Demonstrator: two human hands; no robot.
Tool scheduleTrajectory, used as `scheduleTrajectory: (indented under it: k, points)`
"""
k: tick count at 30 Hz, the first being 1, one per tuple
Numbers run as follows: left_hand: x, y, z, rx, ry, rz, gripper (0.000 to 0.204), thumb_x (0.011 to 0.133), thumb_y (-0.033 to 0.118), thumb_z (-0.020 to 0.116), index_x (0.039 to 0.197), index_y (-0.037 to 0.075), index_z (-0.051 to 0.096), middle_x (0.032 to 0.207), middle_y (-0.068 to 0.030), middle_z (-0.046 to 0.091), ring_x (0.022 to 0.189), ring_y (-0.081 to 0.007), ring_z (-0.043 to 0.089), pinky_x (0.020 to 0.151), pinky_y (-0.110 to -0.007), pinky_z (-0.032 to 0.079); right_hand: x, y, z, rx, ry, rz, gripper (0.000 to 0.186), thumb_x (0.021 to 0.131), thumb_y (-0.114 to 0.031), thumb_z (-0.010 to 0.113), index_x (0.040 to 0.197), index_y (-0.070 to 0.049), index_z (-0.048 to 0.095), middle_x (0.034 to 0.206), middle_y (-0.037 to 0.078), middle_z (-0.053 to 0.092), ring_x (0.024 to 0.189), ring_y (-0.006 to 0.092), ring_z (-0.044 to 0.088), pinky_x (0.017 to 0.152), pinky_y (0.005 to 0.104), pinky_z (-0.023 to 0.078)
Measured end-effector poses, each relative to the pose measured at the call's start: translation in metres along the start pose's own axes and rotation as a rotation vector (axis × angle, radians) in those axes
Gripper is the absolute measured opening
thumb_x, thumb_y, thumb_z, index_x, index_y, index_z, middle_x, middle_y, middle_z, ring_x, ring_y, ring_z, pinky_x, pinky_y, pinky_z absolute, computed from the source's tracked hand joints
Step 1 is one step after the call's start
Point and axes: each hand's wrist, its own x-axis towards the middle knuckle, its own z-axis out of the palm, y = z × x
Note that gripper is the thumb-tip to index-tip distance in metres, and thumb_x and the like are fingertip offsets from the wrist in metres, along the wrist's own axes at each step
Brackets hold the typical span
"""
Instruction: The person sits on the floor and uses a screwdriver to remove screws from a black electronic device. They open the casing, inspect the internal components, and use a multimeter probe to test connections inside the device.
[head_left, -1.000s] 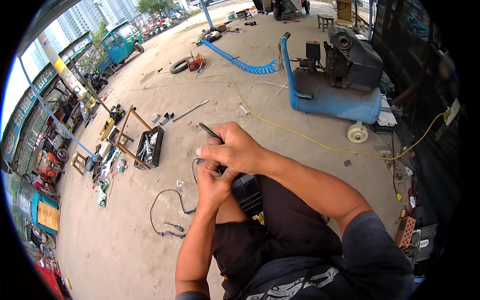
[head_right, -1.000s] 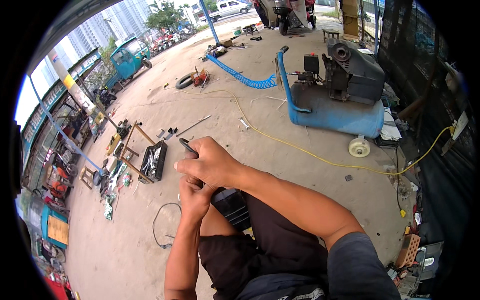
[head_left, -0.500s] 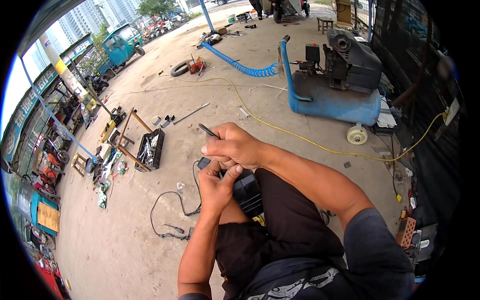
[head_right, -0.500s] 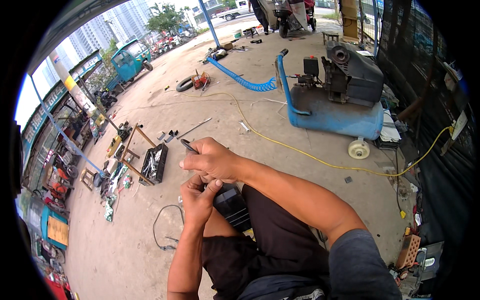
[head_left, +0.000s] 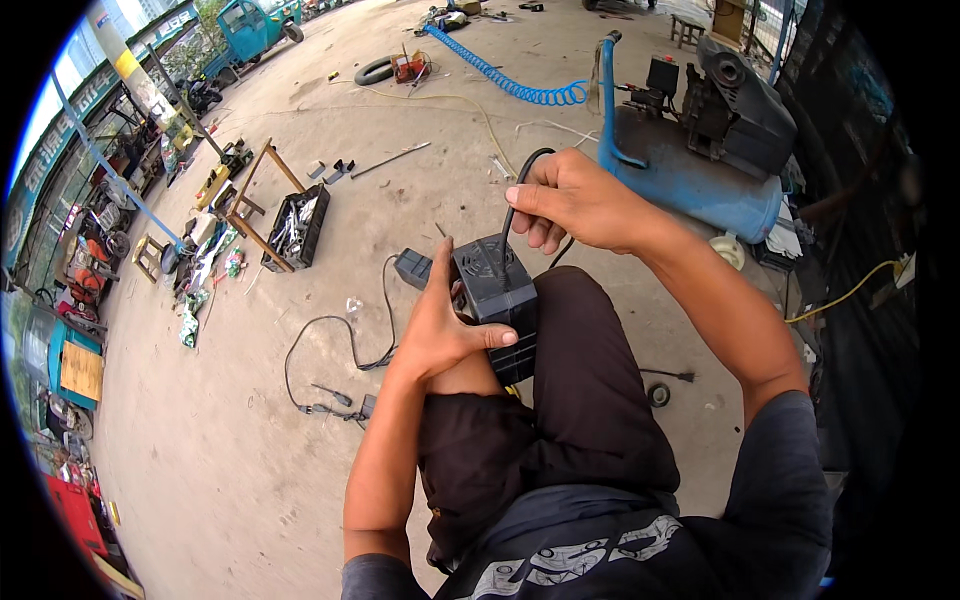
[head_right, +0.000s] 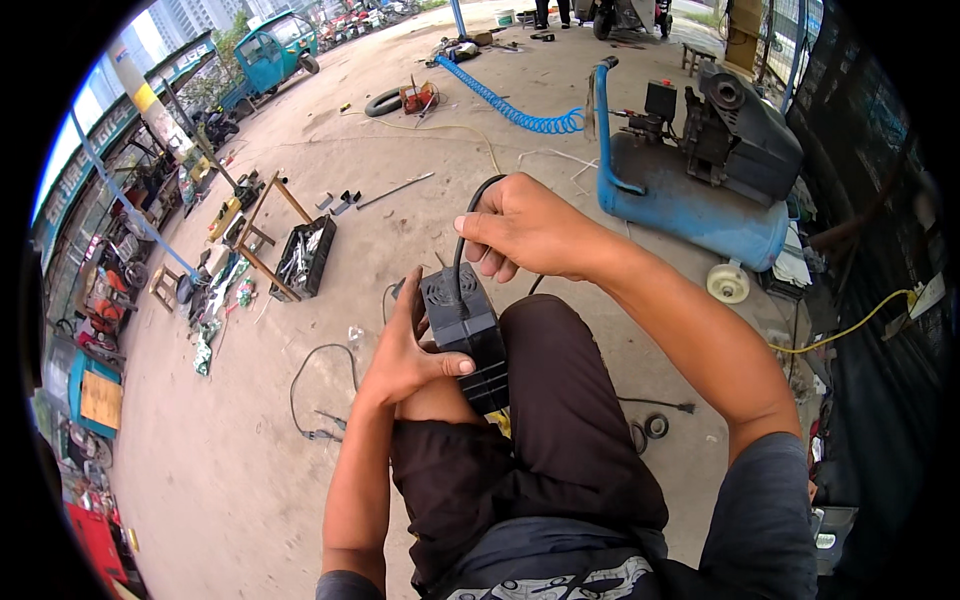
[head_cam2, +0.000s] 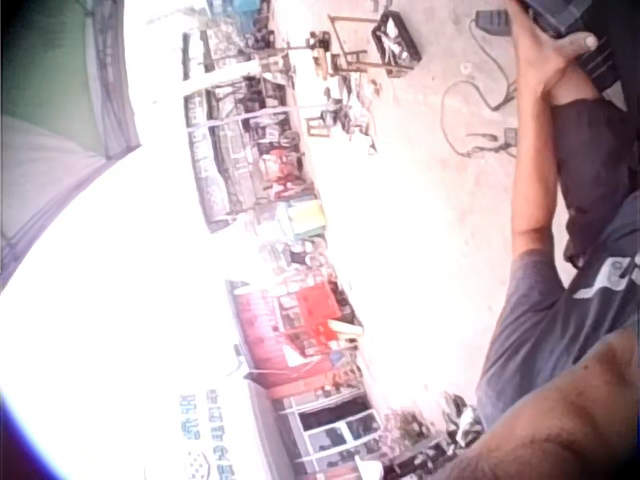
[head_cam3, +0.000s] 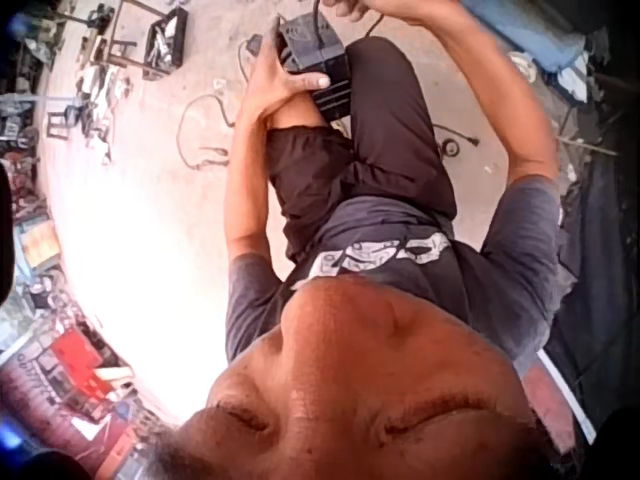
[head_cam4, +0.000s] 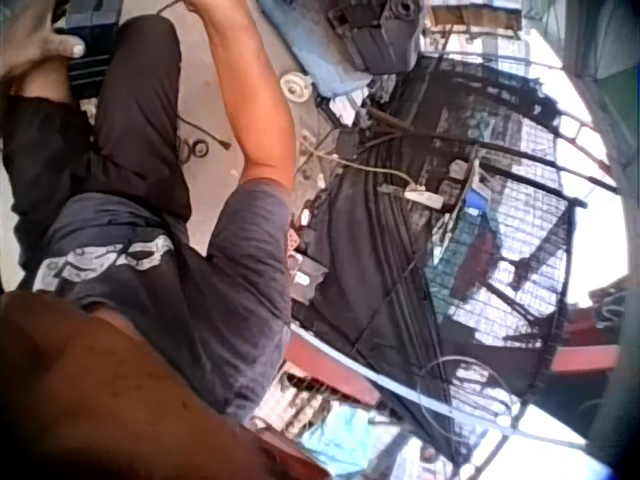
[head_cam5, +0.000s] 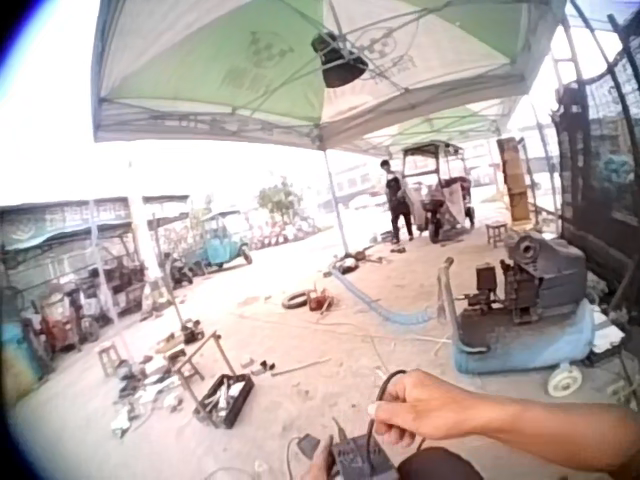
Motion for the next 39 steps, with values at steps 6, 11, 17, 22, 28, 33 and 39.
scheduleTrajectory:
  k: [6, 11, 17, 22, 28, 33, 39]
  points:
    - [0.006, -0.001, 0.001, 0.13, 0.007, 0.021, 0.142, 0.057, 0.037, 0.103, 0.16, -0.013, 0.019, 0.152, -0.0326, 0.046, 0.141, -0.0372, 0.052, 0.118, -0.046, 0.042, -0.018, -0.029, -0.006, -0.802, 0.086, -0.694, 0.02, 0.091, -0.021, 0.075, 0.091, -0.002, 0.07, 0.091, 0.013, 0.072, 0.084, 0.0322, 0.071, 0.074, 0.0432, 0.056]
    - [0.001, 0.015, 0.007, 0.068, 0.008, -0.014, 0.13, 0.06, 0.03, 0.101, 0.159, -0.009, 0.025, 0.152, -0.0253, 0.046, 0.145, -0.0336, 0.047, 0.122, -0.049, 0.038, 0.001, 0.005, -0.006, -0.898, -0.339, -0.646, 0.02, 0.092, -0.022, 0.073, 0.093, -0.005, 0.063, 0.104, 0.013, 0.065, 0.102, 0.0366, 0.064, 0.08, 0.0499, 0.051]
    - [-0.002, 0.02, 0.02, 0.355, 0.125, 0.162, 0.125, 0.057, 0.031, 0.098, 0.153, -0.01, 0.031, 0.136, -0.0276, 0.05, 0.129, -0.0425, 0.053, 0.111, -0.048, 0.044, -0.02, 0.023, -0.008, -0.9, -0.236, -0.778, 0.021, 0.092, -0.017, 0.074, 0.106, -0.005, 0.065, 0.091, 0.011, 0.056, 0.084, 0.035, 0.06, 0.071, 0.0461, 0.049]
    - [-0.008, 0.031, 0.039, 0.481, 0.2, 0.212, 0.121, 0.055, 0.025, 0.098, 0.153, -0.005, 0.033, 0.133, -0.0234, 0.05, 0.126, -0.0403, 0.053, 0.108, -0.046, 0.046, -0.043, 0.029, -0.008, -1.017, -0.227, -0.701, 0.018, 0.089, -0.016, 0.07, 0.089, -0.005, 0.056, 0.084, 0.011, 0.057, 0.079, 0.0355, 0.065, 0.061, 0.0496, 0.05]
    - [-0.011, 0.025, 0.056, 0.527, 0.255, 0.354, 0.118, 0.052, 0.022, 0.097, 0.15, -0.006, 0.036, 0.127, -0.0211, 0.048, 0.115, -0.0408, 0.05, 0.101, -0.049, 0.044, -0.061, 0.044, 0.001, -0.883, -0.174, -0.563, 0.021, 0.096, -0.016, 0.066, 0.084, -0.003, 0.055, 0.074, 0.017, 0.06, 0.069, 0.0431, 0.062, 0.06, 0.0521, 0.048]
    - [-0.014, 0.025, 0.063, 0.62, 0.288, 0.414, 0.117, 0.05, 0.02, 0.096, 0.149, -0.005, 0.038, 0.128, -0.0206, 0.048, 0.114, -0.0399, 0.05, 0.099, -0.05, 0.042, -0.062, 0.046, 0.009, -0.79, -0.193, -0.358, 0.023, 0.1, -0.016, 0.063, 0.084, -0.001, 0.055, 0.072, 0.02, 0.057, 0.07, 0.0463, 0.057, 0.062, 0.0523, 0.045]
    - [-0.022, 0.023, 0.066, 0.671, 0.301, 0.434, 0.111, 0.051, 0.018, 0.094, 0.146, -0.005, 0.042, 0.127, -0.0203, 0.049, 0.113, -0.0402, 0.05, 0.1, -0.051, 0.04, -0.072, 0.059, 0.021, -0.726, -0.112, -0.09, 0.028, 0.104, -0.019, 0.057, 0.087, 0.002, 0.058, 0.068, 0.019, 0.056, 0.065, 0.0408, 0.057, 0.066, 0.0498, 0.046]
